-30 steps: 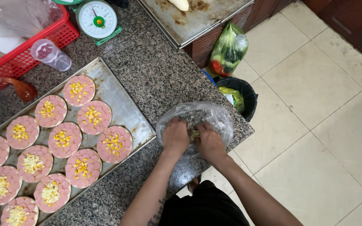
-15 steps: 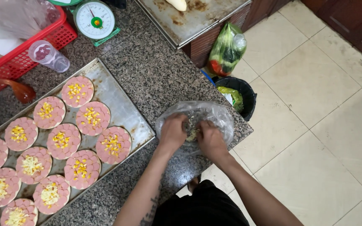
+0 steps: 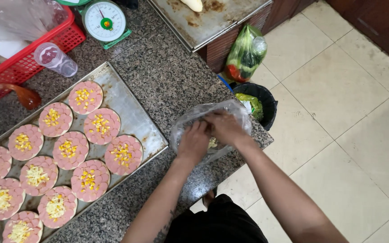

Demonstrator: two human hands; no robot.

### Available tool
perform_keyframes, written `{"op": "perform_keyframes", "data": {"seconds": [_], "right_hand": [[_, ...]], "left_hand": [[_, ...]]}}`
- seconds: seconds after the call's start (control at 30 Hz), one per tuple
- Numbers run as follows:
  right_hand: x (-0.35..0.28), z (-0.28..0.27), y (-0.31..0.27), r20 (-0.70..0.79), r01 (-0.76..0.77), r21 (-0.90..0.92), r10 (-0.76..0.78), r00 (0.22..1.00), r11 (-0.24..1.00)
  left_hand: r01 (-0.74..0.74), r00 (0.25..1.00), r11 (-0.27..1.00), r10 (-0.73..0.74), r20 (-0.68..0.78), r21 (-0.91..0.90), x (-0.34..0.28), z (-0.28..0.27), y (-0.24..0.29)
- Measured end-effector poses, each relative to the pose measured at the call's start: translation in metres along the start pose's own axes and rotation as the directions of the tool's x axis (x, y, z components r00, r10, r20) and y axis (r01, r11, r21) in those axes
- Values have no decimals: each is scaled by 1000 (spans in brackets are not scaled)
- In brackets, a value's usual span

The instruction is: Placing corn kernels and shredded cheese onto circular ham slices on a baking tray to prepare snacks.

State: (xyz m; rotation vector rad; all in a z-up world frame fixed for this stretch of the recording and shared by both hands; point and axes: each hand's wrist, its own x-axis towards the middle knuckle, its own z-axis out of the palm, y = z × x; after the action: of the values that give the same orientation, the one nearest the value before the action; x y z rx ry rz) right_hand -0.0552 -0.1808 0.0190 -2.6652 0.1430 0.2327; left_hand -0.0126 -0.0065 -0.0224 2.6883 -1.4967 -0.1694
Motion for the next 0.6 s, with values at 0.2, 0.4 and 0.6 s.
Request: {"op": "perform_keyframes", "data": {"seconds": [0.2, 0.4, 0.6], "right_hand": [[19, 4, 16, 211, 27, -231, 23, 977, 973], [-3, -40, -5, 231, -11, -59, 24, 973, 998], [16, -16, 25, 240, -35, 14, 31, 970, 999]], "left_hand": [[-184, 983, 983, 184, 7, -24, -27, 1, 6], [73, 997, 864, -44, 69, -499, -19, -47, -3], [14, 997, 979, 0, 72, -202, 15, -15, 10]]}}
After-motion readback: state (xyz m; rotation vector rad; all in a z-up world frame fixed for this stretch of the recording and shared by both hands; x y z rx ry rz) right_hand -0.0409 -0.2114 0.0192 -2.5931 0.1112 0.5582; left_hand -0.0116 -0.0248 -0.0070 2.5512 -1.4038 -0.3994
